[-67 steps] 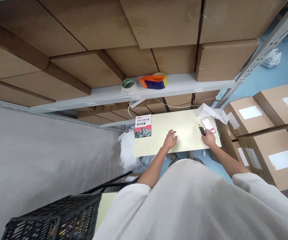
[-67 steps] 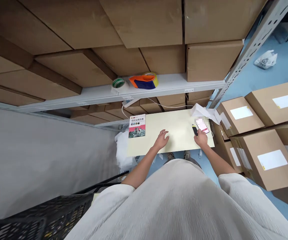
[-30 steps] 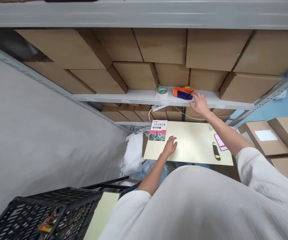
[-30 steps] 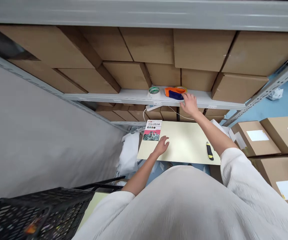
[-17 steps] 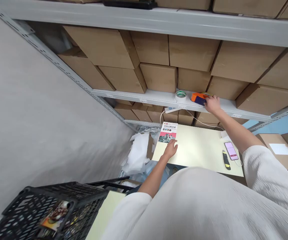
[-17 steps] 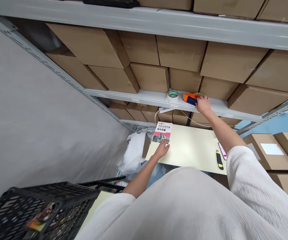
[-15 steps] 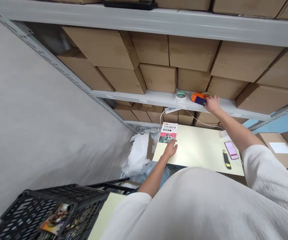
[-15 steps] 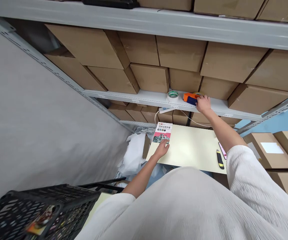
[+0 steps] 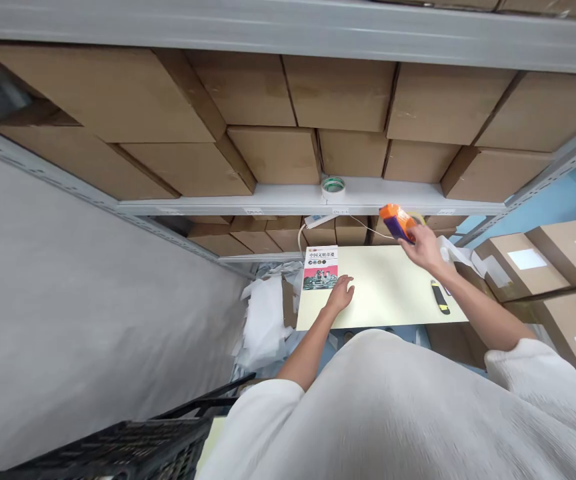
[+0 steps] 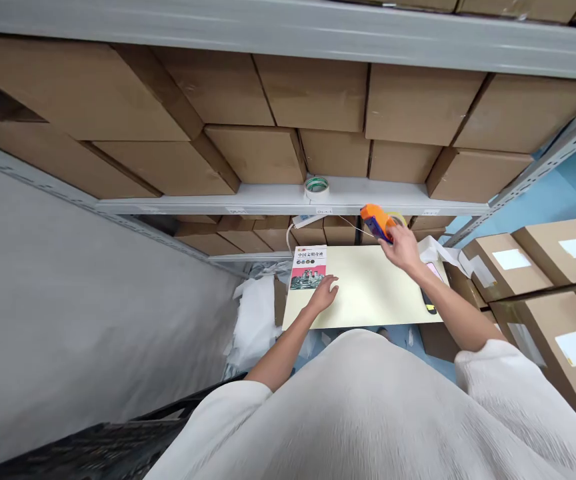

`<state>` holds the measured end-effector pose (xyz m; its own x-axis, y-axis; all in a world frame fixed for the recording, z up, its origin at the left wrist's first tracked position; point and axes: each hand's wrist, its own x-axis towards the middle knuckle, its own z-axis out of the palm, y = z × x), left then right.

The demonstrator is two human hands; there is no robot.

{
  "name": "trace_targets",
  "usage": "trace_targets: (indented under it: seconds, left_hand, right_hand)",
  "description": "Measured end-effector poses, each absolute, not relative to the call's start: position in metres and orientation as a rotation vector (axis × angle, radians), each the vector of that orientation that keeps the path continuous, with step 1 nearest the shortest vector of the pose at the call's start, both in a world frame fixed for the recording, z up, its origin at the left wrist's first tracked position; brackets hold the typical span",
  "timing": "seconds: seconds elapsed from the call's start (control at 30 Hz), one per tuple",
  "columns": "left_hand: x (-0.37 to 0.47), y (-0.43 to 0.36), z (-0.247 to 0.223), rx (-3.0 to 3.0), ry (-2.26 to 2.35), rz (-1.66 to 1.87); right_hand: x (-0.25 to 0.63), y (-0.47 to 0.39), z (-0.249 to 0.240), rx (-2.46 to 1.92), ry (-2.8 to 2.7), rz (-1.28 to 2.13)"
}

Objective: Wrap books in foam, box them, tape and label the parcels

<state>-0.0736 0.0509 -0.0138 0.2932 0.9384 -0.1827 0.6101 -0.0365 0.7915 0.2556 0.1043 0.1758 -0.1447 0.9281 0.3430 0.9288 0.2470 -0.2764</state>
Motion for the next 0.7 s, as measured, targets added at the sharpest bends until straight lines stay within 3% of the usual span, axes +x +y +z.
trace_targets:
  seconds: [0.4,0.7]
  left_hand:
    - [-0.016,0.042,-0.017,1.803,1.284,0.305]
    - [-0.013,0.027,-0.021,1.803,1.337,0.196]
  right_hand:
    - [0.297,-0.032,0.010,-2.530,-1.665,0.571]
    - [0.325,-0.053,-0.046,-2.582,-1.602,0.647]
